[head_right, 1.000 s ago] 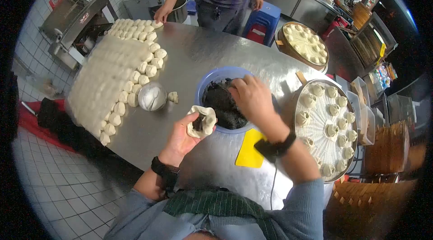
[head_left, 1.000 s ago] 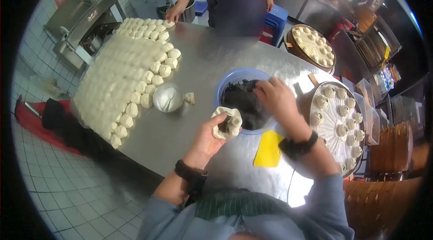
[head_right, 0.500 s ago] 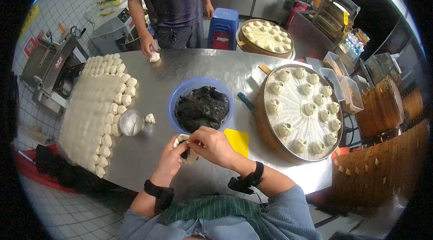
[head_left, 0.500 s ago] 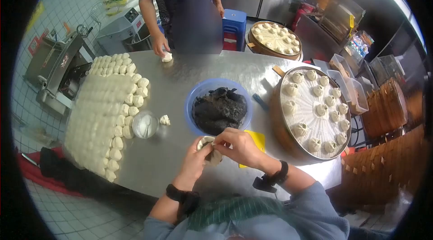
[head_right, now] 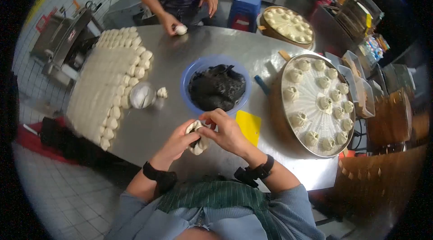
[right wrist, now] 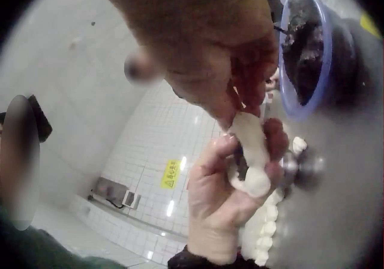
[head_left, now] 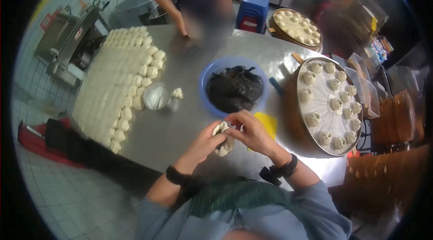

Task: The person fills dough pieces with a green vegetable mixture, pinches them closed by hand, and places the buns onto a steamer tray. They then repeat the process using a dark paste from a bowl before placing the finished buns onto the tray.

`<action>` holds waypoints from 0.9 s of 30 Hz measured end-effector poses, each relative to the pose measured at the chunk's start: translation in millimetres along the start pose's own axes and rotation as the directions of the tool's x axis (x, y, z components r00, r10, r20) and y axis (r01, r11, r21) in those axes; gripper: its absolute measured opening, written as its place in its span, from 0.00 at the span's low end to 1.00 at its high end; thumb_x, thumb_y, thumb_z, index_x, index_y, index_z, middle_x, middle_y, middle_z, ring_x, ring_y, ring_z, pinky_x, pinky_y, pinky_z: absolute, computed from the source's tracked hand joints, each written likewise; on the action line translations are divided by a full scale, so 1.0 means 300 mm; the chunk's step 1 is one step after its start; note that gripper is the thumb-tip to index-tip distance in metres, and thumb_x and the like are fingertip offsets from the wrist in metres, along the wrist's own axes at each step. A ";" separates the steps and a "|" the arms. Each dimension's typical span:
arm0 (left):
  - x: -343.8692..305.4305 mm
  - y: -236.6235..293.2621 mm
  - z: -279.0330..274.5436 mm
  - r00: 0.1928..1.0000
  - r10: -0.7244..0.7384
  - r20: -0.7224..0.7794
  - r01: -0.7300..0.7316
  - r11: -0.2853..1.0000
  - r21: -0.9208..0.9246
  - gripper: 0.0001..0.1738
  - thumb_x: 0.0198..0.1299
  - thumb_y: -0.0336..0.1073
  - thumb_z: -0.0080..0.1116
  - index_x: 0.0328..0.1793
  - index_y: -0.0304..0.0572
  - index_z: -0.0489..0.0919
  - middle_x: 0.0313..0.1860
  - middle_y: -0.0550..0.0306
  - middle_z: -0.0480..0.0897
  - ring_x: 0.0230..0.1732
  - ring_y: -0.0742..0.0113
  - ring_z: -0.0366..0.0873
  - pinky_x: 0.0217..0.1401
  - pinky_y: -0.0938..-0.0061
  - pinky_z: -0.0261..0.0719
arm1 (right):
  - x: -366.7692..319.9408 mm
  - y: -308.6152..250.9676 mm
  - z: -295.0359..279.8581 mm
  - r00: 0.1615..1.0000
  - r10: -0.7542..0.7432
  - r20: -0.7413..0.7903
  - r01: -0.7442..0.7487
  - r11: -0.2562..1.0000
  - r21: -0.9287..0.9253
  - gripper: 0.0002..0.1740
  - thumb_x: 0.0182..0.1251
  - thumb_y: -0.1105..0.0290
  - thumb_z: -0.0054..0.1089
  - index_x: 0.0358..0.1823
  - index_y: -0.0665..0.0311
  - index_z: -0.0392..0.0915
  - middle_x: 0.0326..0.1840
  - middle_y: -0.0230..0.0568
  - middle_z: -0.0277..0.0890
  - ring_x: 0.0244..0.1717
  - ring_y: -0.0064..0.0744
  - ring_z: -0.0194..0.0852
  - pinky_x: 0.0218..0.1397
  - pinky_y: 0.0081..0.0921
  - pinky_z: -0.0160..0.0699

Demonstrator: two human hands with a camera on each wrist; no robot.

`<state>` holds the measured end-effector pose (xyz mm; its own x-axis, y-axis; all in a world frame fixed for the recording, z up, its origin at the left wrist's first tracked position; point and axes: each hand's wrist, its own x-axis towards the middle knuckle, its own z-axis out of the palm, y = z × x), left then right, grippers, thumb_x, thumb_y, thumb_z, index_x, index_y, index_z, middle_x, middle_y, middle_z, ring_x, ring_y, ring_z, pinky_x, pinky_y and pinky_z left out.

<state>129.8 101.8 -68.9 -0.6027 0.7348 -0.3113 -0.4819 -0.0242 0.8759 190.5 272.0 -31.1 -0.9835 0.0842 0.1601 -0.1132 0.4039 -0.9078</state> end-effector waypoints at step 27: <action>-0.020 -0.018 0.014 0.991 -0.090 0.094 0.079 0.990 0.117 0.22 0.64 0.27 0.39 0.64 0.36 0.65 0.55 0.50 0.74 0.46 0.61 0.80 0.37 0.67 0.82 | -0.058 0.074 -0.003 0.998 0.051 -0.023 -0.049 0.997 0.063 0.11 0.57 0.69 0.67 0.39 0.63 0.78 0.37 0.39 0.73 0.35 0.31 0.72 0.39 0.28 0.73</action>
<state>138.6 100.3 -70.4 -0.4942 0.7944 -0.3530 -0.4502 0.1135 0.8857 205.4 280.3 -53.8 -0.9845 0.1256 0.1228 -0.0733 0.3412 -0.9371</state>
